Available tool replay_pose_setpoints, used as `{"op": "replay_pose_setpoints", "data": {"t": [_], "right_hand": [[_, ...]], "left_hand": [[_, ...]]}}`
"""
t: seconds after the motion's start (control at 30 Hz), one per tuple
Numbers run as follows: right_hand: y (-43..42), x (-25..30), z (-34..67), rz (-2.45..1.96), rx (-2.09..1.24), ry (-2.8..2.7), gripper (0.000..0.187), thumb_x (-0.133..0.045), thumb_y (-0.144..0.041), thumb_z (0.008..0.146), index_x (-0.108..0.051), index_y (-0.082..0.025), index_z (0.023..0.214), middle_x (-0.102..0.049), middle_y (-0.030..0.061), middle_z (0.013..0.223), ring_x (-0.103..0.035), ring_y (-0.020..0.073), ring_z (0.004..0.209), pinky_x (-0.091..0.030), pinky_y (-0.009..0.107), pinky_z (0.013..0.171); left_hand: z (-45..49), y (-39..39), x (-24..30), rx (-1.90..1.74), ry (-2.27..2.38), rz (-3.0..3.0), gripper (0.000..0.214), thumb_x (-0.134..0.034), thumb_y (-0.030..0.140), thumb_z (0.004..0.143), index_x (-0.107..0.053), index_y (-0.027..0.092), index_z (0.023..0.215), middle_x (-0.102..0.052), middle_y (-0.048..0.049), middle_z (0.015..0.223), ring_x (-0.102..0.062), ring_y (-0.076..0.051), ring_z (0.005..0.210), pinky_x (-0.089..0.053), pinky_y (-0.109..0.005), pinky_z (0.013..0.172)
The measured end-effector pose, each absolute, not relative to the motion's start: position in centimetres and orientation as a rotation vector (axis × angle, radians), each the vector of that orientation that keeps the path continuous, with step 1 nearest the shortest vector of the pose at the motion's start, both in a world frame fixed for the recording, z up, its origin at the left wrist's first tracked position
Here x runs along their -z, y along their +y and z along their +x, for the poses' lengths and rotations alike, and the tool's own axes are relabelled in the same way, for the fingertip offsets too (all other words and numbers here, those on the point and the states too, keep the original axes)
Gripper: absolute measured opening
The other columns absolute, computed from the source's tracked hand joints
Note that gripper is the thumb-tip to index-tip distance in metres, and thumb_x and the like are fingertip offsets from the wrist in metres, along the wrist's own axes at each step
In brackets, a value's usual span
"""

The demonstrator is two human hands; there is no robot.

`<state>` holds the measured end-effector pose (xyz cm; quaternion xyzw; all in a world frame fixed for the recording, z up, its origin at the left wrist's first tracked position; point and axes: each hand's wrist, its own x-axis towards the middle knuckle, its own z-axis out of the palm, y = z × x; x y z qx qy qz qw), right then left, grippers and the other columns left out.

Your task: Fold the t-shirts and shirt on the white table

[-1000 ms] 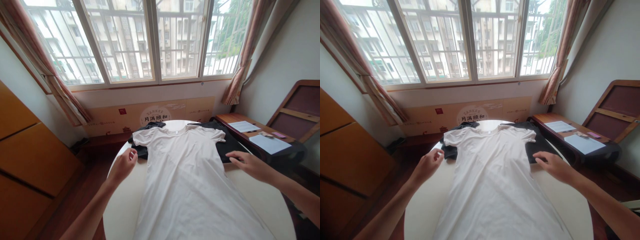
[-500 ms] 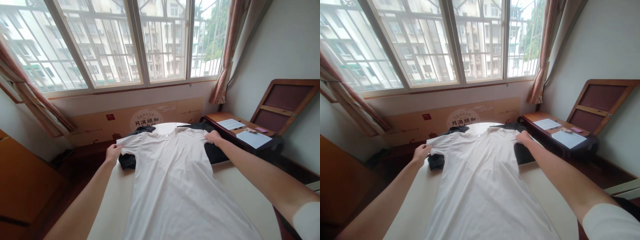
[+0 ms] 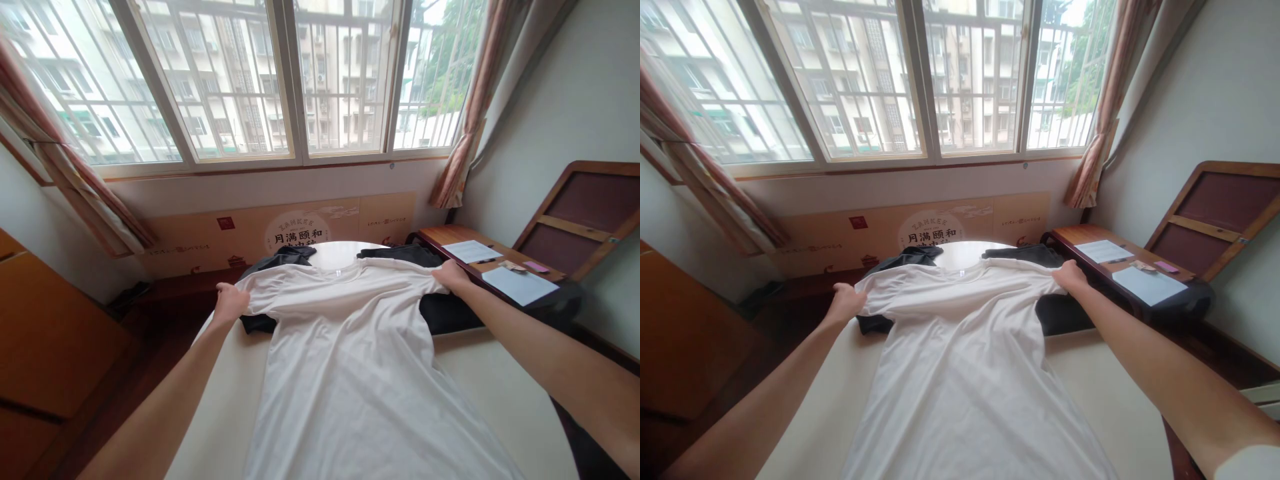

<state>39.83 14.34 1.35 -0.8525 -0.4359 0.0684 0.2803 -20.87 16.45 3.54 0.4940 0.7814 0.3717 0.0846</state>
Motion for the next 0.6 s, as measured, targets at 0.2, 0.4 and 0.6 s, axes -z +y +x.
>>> {"op": "replay_pose_setpoints", "data": {"t": [0.2,0.4,0.6], "right_hand": [[17.9,-4.2,35.0,-2.262,0.000,-1.649,0.059,-0.061,-0.036,0.094,-0.052,-0.010,0.146,-0.056,0.0267,0.148,-0.050,0.0429,0.139,-0.044,0.053,0.109],[22.0,-3.2,29.9,-2.170,-0.230,-1.907,0.030,-0.066,-0.045,0.095,-0.074,-0.022,0.112,-0.076,0.0124,0.120,-0.065,0.0339,0.119,-0.046,0.044,0.102],[24.6,-3.1,30.2,-2.094,-0.236,-1.908,0.019,-0.055,-0.030,0.100,-0.071,-0.020,0.106,-0.075,0.0124,0.120,-0.068,0.0264,0.111,-0.046,0.030,0.090]], "left_hand": [[-14.9,18.3,-7.6,-0.627,2.261,2.252,0.045,-0.050,0.027,0.094,-0.059,0.012,0.136,-0.058,-0.0218,0.142,-0.056,-0.038,0.130,-0.045,-0.048,0.111],[-9.2,23.9,-7.5,-0.249,2.040,2.378,0.033,-0.070,0.039,0.087,-0.075,0.020,0.113,-0.065,-0.0149,0.140,-0.054,-0.042,0.131,-0.041,-0.055,0.111],[-9.2,27.1,-6.9,-0.171,1.954,2.352,0.023,-0.057,0.034,0.098,-0.072,0.020,0.108,-0.077,-0.0114,0.109,-0.069,-0.028,0.100,-0.050,-0.036,0.093]]}}
